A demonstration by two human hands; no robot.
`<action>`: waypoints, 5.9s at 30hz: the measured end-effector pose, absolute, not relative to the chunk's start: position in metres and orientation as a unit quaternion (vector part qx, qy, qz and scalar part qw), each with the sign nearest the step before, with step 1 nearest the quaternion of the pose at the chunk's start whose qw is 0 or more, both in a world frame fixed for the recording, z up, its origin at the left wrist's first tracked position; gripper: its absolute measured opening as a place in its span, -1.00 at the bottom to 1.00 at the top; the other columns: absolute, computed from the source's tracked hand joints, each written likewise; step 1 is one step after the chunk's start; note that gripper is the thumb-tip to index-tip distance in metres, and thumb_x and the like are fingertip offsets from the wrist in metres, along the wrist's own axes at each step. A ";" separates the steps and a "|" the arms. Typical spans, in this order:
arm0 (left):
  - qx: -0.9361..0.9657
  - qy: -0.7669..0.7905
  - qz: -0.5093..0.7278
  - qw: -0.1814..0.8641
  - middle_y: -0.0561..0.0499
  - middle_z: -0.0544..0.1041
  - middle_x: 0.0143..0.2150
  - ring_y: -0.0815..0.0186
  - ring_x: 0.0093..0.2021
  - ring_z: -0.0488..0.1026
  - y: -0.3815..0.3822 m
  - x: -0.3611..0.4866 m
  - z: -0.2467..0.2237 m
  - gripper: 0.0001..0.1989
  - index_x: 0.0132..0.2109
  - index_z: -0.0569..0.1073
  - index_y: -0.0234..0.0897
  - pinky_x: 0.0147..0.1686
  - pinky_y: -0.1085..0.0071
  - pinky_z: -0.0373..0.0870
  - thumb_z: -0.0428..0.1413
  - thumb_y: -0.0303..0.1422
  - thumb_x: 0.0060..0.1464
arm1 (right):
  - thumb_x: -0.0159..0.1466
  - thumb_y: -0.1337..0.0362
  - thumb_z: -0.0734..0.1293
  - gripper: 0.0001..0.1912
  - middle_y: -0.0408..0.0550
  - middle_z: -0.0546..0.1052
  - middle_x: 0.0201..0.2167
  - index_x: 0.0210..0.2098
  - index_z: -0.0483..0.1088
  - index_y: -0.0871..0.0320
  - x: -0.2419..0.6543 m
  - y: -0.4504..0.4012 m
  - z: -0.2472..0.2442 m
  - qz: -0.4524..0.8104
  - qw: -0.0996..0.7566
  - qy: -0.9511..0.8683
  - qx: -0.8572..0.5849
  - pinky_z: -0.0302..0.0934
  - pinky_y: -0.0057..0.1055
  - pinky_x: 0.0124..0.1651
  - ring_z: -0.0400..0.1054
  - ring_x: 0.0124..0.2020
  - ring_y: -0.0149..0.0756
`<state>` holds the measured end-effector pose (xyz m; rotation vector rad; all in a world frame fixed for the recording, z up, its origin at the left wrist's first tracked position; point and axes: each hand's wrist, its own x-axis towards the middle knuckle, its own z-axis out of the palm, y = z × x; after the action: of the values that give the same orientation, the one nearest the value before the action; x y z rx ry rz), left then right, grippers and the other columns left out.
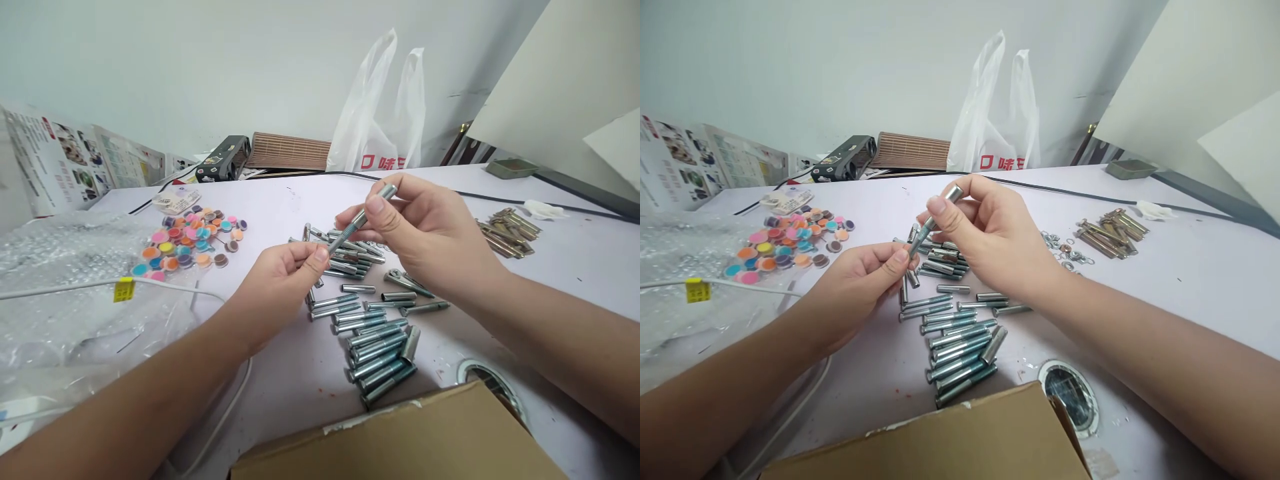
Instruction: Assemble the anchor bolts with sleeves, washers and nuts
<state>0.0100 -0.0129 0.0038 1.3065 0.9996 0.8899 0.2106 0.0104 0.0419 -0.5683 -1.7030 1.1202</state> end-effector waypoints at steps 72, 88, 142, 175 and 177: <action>0.693 0.575 0.146 0.410 0.07 0.11 -0.59 0.40 -0.58 0.02 -0.011 -0.003 0.023 -0.49 -0.54 0.21 -0.27 -0.59 0.41 -0.10 0.07 0.01 0.18 | 0.17 0.04 0.35 -0.67 -0.11 0.45 -0.41 -0.22 0.60 0.10 0.290 0.084 0.029 0.226 0.027 -0.831 -0.508 0.23 -0.29 -0.50 0.38 -0.44 0.03; 0.734 0.557 0.226 0.315 -0.03 0.57 -0.29 0.26 -0.38 0.38 -0.012 -0.003 0.017 -0.50 -0.32 0.57 -0.24 -0.43 0.38 0.16 -0.04 0.03 0.30 | 0.40 0.15 0.39 -0.74 0.01 0.44 -0.30 -0.38 0.54 0.12 0.305 0.085 0.043 0.325 0.155 -0.734 -0.576 0.26 -0.27 -0.37 0.36 -0.29 0.07; 0.739 0.540 0.259 0.309 0.11 0.28 -0.59 0.46 -0.54 0.12 -0.008 -0.011 -0.006 -0.53 -0.42 0.49 -0.31 -0.52 0.47 0.05 0.06 -0.01 0.25 | 0.20 0.07 0.52 -0.79 -0.22 0.34 -0.55 -0.25 0.64 0.03 0.305 0.088 0.023 0.258 0.046 -0.772 -0.579 0.05 -0.38 -0.54 0.27 -0.53 -0.09; 0.767 0.487 0.237 0.345 0.14 0.21 -0.54 0.46 -0.49 0.09 -0.005 -0.009 -0.006 -0.57 -0.42 0.38 -0.33 -0.48 0.47 0.05 0.05 -0.09 0.28 | 0.35 0.31 0.69 -0.40 -0.26 0.05 -0.60 -0.55 0.25 0.17 0.210 0.029 0.036 0.733 0.246 -0.562 -0.295 -0.25 -0.59 -0.64 -0.24 -0.64 -0.33; 0.770 0.487 0.233 0.339 0.13 0.20 -0.56 0.46 -0.50 0.08 -0.004 -0.009 -0.006 -0.56 -0.43 0.39 -0.34 -0.49 0.46 0.03 0.05 -0.09 0.29 | 0.41 0.31 0.67 -0.38 -0.26 0.04 -0.60 -0.55 0.23 0.17 0.210 0.028 0.037 0.737 0.245 -0.550 -0.309 -0.25 -0.59 -0.65 -0.23 -0.64 -0.33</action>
<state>-0.0090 -0.0043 -0.0059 2.0048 1.2689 0.6079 0.2097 0.0283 0.0370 -0.8423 -1.5006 2.0113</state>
